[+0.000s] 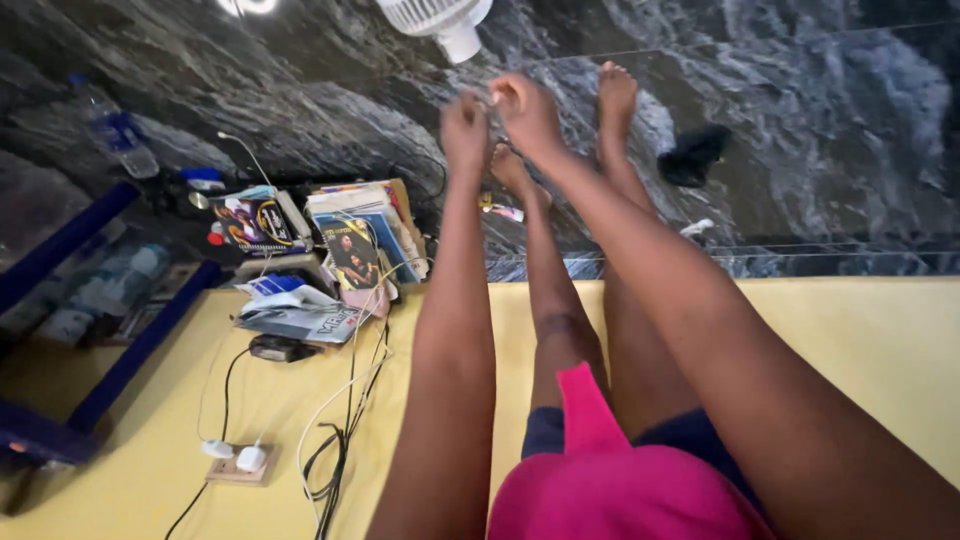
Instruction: The recorder organizes items in a room, assembles a small fan, and wipes a silver tray.
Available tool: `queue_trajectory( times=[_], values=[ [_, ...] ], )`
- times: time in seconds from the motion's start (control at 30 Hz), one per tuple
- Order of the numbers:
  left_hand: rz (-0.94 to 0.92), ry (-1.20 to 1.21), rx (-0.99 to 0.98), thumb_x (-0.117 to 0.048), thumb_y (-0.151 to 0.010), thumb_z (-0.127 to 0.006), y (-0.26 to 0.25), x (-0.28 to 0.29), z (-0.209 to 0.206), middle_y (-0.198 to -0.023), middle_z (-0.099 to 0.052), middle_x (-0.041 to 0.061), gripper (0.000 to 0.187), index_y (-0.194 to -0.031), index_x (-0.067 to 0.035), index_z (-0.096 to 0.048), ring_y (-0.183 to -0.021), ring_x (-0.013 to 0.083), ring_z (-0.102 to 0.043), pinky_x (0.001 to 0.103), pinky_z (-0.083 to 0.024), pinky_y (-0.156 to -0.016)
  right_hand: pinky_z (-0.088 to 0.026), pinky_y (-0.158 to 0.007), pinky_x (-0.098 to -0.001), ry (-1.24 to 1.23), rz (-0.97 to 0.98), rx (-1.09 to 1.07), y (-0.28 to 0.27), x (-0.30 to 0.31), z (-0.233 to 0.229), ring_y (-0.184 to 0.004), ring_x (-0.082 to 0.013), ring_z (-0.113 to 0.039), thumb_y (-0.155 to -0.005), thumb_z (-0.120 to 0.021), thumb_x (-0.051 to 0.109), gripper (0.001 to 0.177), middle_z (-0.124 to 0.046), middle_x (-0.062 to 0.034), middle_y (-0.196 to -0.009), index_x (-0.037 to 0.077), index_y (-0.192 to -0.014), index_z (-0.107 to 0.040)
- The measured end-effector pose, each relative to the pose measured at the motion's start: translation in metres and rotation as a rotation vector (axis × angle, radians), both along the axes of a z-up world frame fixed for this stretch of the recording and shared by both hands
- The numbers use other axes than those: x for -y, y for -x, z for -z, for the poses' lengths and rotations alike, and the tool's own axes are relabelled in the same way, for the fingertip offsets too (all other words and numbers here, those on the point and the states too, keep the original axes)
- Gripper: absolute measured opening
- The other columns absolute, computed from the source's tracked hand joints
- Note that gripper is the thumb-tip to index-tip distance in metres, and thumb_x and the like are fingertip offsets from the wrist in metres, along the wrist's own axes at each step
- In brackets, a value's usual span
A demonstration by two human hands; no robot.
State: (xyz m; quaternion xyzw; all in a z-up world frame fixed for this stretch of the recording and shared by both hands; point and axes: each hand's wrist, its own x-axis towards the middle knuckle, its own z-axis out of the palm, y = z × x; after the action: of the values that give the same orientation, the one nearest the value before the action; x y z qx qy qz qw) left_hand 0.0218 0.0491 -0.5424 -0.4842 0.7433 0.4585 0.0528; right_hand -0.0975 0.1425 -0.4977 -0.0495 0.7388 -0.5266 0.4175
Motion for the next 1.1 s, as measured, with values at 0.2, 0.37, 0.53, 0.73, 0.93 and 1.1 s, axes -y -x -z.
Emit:
queue_trajectory(
  times=[0.2, 0.37, 0.53, 0.73, 0.93, 1.1],
  values=[
    [0.405, 0.395, 0.066, -0.006, -0.083, -0.069, 0.035, 0.06, 0.031, -0.145, -0.06, 0.01, 0.037, -0.119, -0.011, -0.074, -0.122, 0.0328, -0.061, 0.043, -0.053, -0.101, -0.047, -0.106, -0.0492, 0.004, -0.456, -0.685, 0.01, 0.037, 0.035, -0.132, -0.037, -0.055, -0.08, -0.066, 0.0, 0.022, -0.051, -0.0198, -0.151, 0.003, -0.102, -0.071],
    [0.498, 0.359, 0.104, -0.008, -0.08, -0.069, 0.036, 0.074, 0.041, -0.142, -0.057, 0.01, 0.042, -0.122, -0.01, -0.074, -0.121, 0.0343, -0.062, 0.044, -0.053, -0.099, -0.049, -0.096, -0.051, -0.162, -0.72, -0.599, 0.013, 0.056, 0.047, -0.122, -0.0361, -0.058, -0.077, -0.068, 0.004, 0.031, -0.047, -0.0137, -0.154, -0.004, -0.107, -0.07],
    [0.549, 0.274, 0.156, -0.006, -0.09, -0.068, 0.029, 0.07, 0.028, -0.153, -0.051, 0.009, 0.035, -0.124, -0.009, -0.073, -0.12, 0.0352, -0.062, 0.045, -0.053, -0.099, -0.052, -0.093, -0.0503, -0.234, -0.809, -0.607, 0.006, 0.056, 0.056, -0.118, -0.0367, -0.059, -0.077, -0.069, 0.007, 0.034, -0.043, -0.0117, -0.156, -0.001, -0.109, -0.071],
    [0.592, 0.366, 0.054, -0.005, -0.073, -0.072, 0.022, 0.066, 0.029, -0.152, -0.047, 0.012, 0.065, -0.136, 0.002, -0.061, -0.125, 0.0372, -0.061, 0.045, -0.054, -0.098, -0.055, -0.089, -0.0511, -0.351, -0.913, -0.613, 0.002, 0.059, 0.07, -0.111, -0.0375, -0.062, -0.082, -0.072, 0.016, 0.039, -0.042, -0.0098, -0.156, 0.001, -0.118, -0.071],
    [0.625, 0.261, 0.143, -0.005, -0.076, -0.073, 0.019, 0.059, 0.032, -0.155, -0.045, 0.015, 0.063, -0.136, 0.004, -0.057, -0.121, 0.038, -0.06, 0.046, -0.053, -0.096, -0.055, -0.085, -0.0518, -0.43, -1.009, -0.56, 0.008, 0.057, 0.065, -0.106, -0.0385, -0.062, -0.073, -0.077, 0.021, 0.059, -0.043, -0.0114, -0.148, -0.001, -0.126, -0.064],
    [0.717, 0.46, 0.163, -0.01, -0.084, -0.066, 0.016, 0.03, 0.019, -0.142, -0.055, 0.008, 0.042, -0.125, -0.001, -0.066, -0.107, 0.0315, -0.067, 0.048, -0.054, -0.087, -0.056, -0.083, -0.0517, -0.362, -0.849, -0.555, -0.014, 0.019, 0.067, -0.101, -0.0402, -0.064, -0.077, -0.074, 0.014, 0.063, -0.047, -0.0143, -0.149, 0.0, -0.137, -0.06]
  ],
)
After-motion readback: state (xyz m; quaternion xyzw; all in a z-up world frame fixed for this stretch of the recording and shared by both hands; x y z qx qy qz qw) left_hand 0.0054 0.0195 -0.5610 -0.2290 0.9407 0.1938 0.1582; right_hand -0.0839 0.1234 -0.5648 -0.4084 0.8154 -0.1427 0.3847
